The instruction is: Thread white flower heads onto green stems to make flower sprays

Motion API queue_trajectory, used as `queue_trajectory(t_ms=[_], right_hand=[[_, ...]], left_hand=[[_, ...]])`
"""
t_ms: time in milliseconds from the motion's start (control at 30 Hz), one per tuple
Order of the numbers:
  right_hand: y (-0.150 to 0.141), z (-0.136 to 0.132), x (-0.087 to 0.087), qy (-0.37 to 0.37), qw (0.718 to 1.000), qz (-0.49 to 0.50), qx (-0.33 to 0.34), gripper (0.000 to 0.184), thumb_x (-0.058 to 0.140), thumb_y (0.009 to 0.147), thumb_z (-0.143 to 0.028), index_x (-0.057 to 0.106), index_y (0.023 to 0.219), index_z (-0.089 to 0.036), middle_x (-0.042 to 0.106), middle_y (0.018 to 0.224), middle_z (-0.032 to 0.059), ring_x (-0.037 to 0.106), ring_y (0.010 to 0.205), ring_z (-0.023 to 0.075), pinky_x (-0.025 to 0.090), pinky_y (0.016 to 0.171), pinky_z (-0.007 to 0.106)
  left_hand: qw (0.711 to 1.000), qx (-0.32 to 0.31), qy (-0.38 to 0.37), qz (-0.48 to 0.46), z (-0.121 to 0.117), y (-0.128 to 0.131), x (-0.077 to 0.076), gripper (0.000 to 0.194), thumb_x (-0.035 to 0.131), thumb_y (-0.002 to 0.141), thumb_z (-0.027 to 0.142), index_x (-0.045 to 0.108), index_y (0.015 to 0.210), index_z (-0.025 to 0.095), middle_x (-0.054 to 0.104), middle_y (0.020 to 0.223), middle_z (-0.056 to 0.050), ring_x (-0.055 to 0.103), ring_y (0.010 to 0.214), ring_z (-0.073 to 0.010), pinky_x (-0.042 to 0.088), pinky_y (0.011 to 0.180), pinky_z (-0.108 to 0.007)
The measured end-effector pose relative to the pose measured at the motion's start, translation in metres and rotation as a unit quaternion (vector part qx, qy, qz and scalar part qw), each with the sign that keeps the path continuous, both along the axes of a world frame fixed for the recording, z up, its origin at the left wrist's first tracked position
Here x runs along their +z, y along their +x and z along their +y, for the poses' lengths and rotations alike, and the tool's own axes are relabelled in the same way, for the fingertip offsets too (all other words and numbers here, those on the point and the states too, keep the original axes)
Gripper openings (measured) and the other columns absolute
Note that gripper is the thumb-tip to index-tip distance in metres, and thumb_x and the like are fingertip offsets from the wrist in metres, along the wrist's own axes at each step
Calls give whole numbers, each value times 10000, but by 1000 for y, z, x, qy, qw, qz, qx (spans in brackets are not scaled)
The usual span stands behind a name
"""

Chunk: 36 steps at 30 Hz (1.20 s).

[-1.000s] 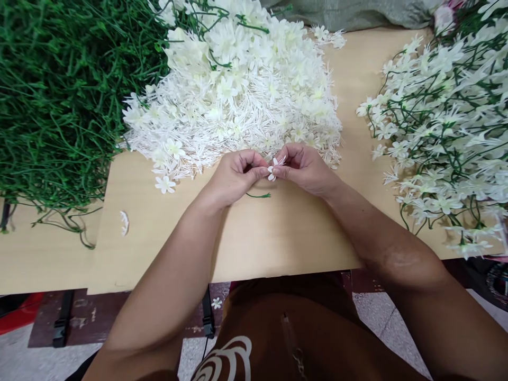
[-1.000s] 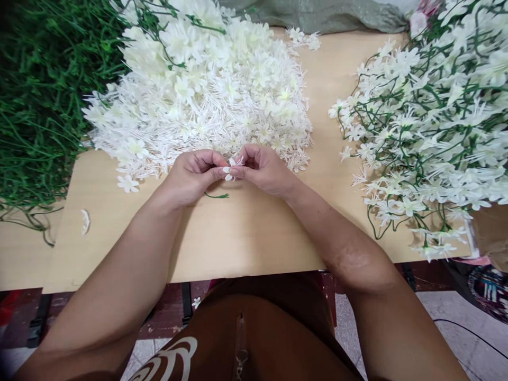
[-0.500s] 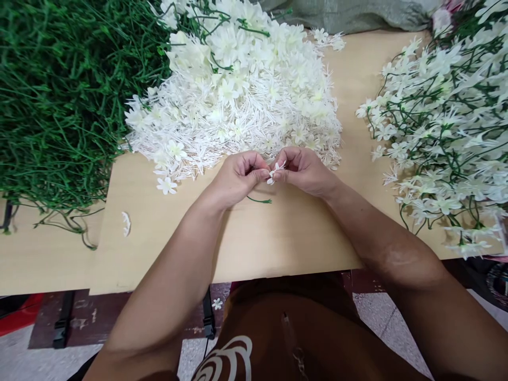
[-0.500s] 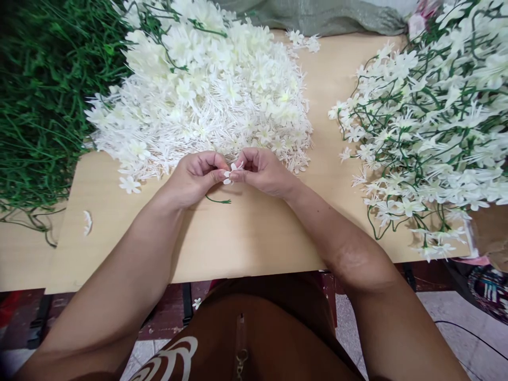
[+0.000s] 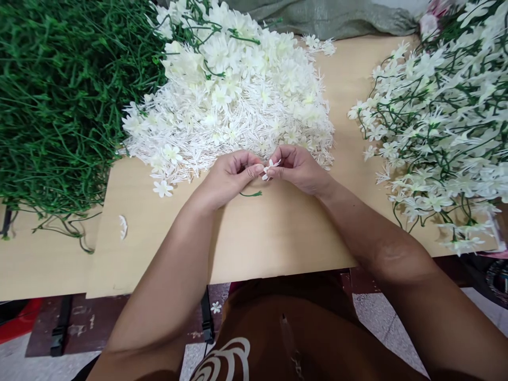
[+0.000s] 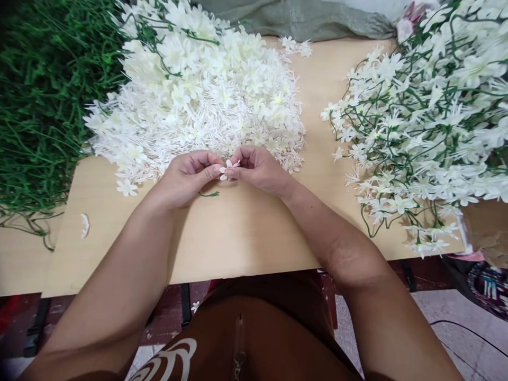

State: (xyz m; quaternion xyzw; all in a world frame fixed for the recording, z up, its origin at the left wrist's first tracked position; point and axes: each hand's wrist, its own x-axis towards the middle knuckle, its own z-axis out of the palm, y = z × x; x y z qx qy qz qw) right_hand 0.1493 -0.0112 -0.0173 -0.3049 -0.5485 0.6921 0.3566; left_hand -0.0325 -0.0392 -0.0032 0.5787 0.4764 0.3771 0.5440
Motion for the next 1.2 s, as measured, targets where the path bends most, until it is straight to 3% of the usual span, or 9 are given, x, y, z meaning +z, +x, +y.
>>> queue_trajectory(t_ms=[167,467,633,867,933,1000,1100,1200], right_hand=[[0,0,1,-9,1000,0,5,455,908,527,-412,584,729,-165,631,679,-30,621,672,91,515,677,227],[-6,-3,1,2,999,-32,-15,508,926,442,-435,550,654,-168,593,616,-45,547,591,75,430,553,210],[-10,-6,1,18,997,-66,-41,504,908,461,-473,549,646,-172,543,551,-56,469,523,66,360,497,220],[-15,-6,8,13,996,-44,-74,516,902,473,-479,531,666,-177,577,584,-55,554,565,82,478,555,234],[-7,-5,16,-1,998,-26,-49,501,903,499,-450,529,690,-176,597,593,-55,583,568,85,526,572,242],[6,-4,27,-10,999,-13,-43,475,898,537,-416,530,709,-171,616,605,-47,591,558,79,540,558,233],[26,-2,40,-27,997,2,-69,420,874,604,-366,516,704,-170,615,589,-45,580,518,67,507,492,196],[39,-1,50,-54,997,0,-47,374,854,635,-311,512,691,-171,578,532,-61,567,479,66,475,445,178]], left_hand=[[998,-35,17,45,-1,0,7,502,680,726,642,548,587,177,408,479,30,311,441,-79,218,419,-250],[999,-29,35,18,-2,11,1,463,671,747,562,473,558,188,355,464,46,291,446,-79,222,425,-237],[999,-28,31,9,-2,11,-2,541,647,727,655,432,542,195,330,471,51,264,447,-78,204,437,-245],[999,6,39,31,0,10,-2,516,592,760,672,459,592,203,371,500,38,291,479,-99,251,473,-261],[994,6,91,65,-2,7,3,488,551,810,653,517,641,196,477,565,3,395,537,-123,344,529,-273],[974,14,197,110,-5,4,9,460,531,835,636,623,766,191,613,754,-56,535,721,-173,450,686,-313],[928,34,337,157,-9,1,16,437,594,804,609,702,960,215,663,1063,-103,574,1022,-237,455,920,-388],[915,36,362,172,-11,1,17,279,636,826,484,729,845,222,701,948,-81,615,923,-211,457,900,-372]])
